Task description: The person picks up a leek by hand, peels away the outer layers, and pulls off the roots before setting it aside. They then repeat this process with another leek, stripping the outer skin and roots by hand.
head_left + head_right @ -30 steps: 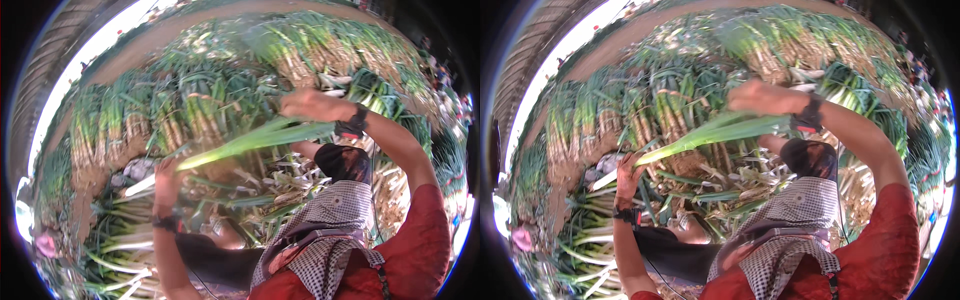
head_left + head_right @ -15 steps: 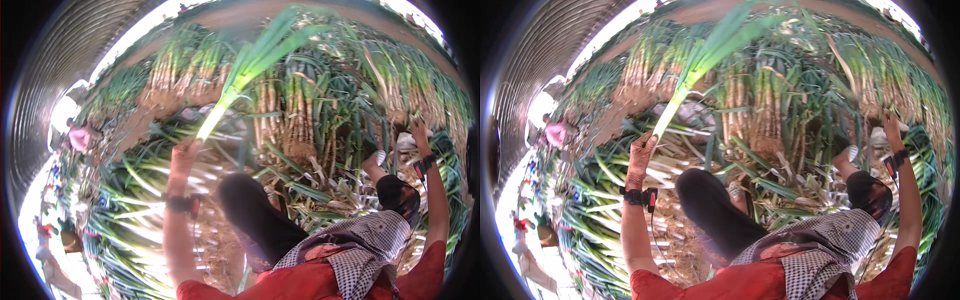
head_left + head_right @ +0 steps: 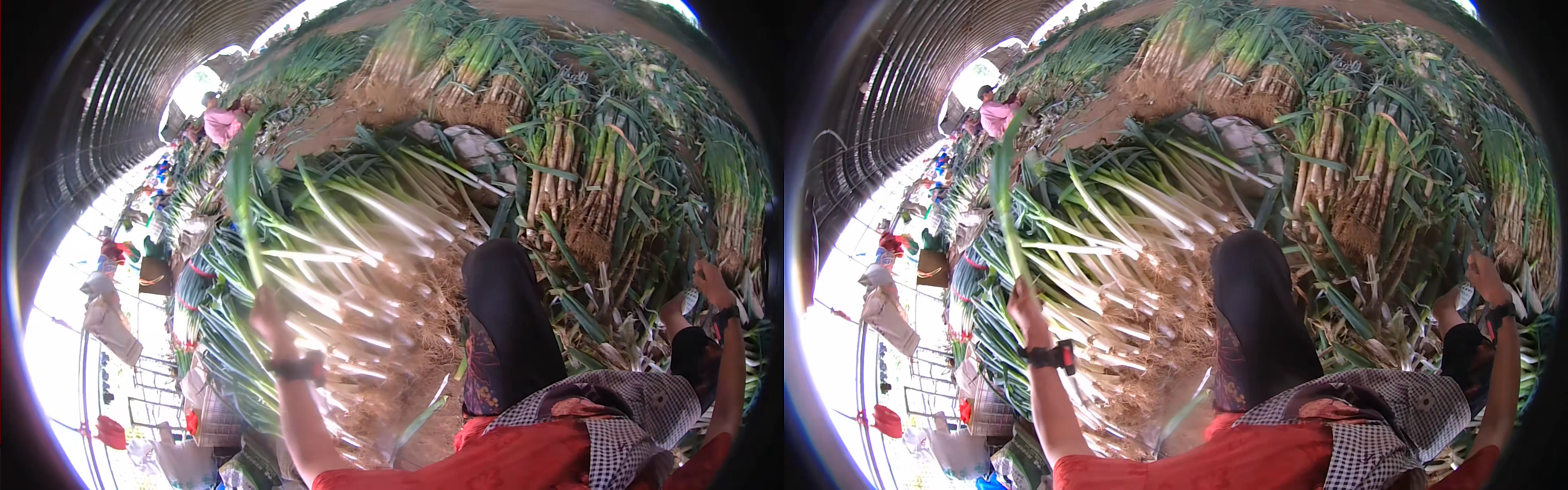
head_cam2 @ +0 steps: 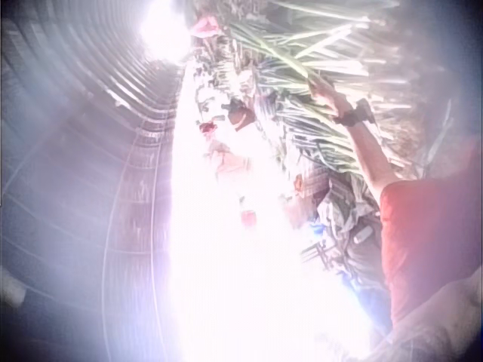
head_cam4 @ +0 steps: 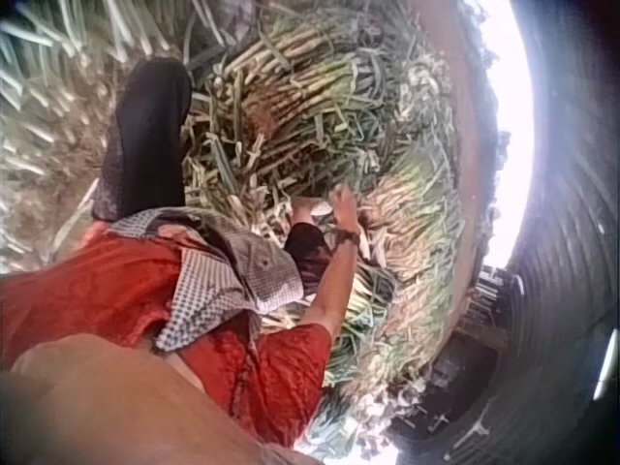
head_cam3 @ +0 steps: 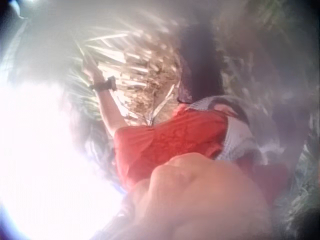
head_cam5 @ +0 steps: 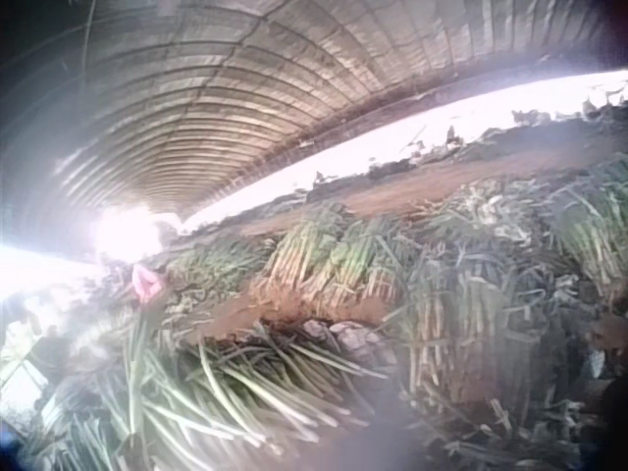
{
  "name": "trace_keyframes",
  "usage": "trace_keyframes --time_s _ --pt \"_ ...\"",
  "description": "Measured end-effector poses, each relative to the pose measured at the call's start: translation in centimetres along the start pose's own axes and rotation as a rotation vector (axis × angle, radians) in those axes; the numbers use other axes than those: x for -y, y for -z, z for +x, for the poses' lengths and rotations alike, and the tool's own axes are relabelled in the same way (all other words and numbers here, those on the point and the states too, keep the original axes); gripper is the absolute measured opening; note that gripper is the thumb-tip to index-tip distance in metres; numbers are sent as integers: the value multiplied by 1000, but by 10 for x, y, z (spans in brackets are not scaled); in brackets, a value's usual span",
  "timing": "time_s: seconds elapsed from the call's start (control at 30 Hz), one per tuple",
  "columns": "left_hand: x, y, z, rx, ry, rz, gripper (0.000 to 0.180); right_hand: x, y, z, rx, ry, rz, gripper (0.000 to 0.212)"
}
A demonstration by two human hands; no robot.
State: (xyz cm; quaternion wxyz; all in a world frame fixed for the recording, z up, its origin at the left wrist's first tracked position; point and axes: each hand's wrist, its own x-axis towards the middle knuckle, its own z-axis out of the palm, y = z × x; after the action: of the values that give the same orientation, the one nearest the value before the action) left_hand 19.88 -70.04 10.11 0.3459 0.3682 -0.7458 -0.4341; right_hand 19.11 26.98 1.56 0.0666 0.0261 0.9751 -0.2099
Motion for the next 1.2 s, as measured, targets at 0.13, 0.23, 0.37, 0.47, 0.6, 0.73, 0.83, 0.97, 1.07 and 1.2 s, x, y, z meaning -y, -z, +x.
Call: trace_keyframes --time_s 0.13,0.23,0.37,0.47,0.6,0.73,0.83,0.97,1.07,1.2 --pt "52 152 71 -99 -105 326 45 -6 -25 10 66 13 26 20" --pt "44 166 74 -274 141 893 77 -38 -35 -4 29 65 -61 21" --pt "20 55 43 0 -133 397 50 -29 -27 -38 -14 -30 -25 21" --pt "58 37 68 269 -368 24 38 -3 -52 10 51 376 -86 23" --pt "-105 -160 -125 931 -142 -193 38 15 -44 -37 85 173 -89 23" --pt "-205 -194 -239 1267 -507 -190 34 61 -69 -42 10 10 29 23" --pt "-252 -264 -312 1463 -554 -327 33 -4 -99 -26 306 -11 0 24" --pt "-254 -327 -357 1562 -422 -423 34 9 -141 12 218 -85 103 28" --pt "-254 -338 -367 1550 -469 -308 33 -13 -211 57 86 -53 226 29" --pt "-228 -352 -347 1616 -403 -223 31 -16 -288 89 -321 -390 411 27"
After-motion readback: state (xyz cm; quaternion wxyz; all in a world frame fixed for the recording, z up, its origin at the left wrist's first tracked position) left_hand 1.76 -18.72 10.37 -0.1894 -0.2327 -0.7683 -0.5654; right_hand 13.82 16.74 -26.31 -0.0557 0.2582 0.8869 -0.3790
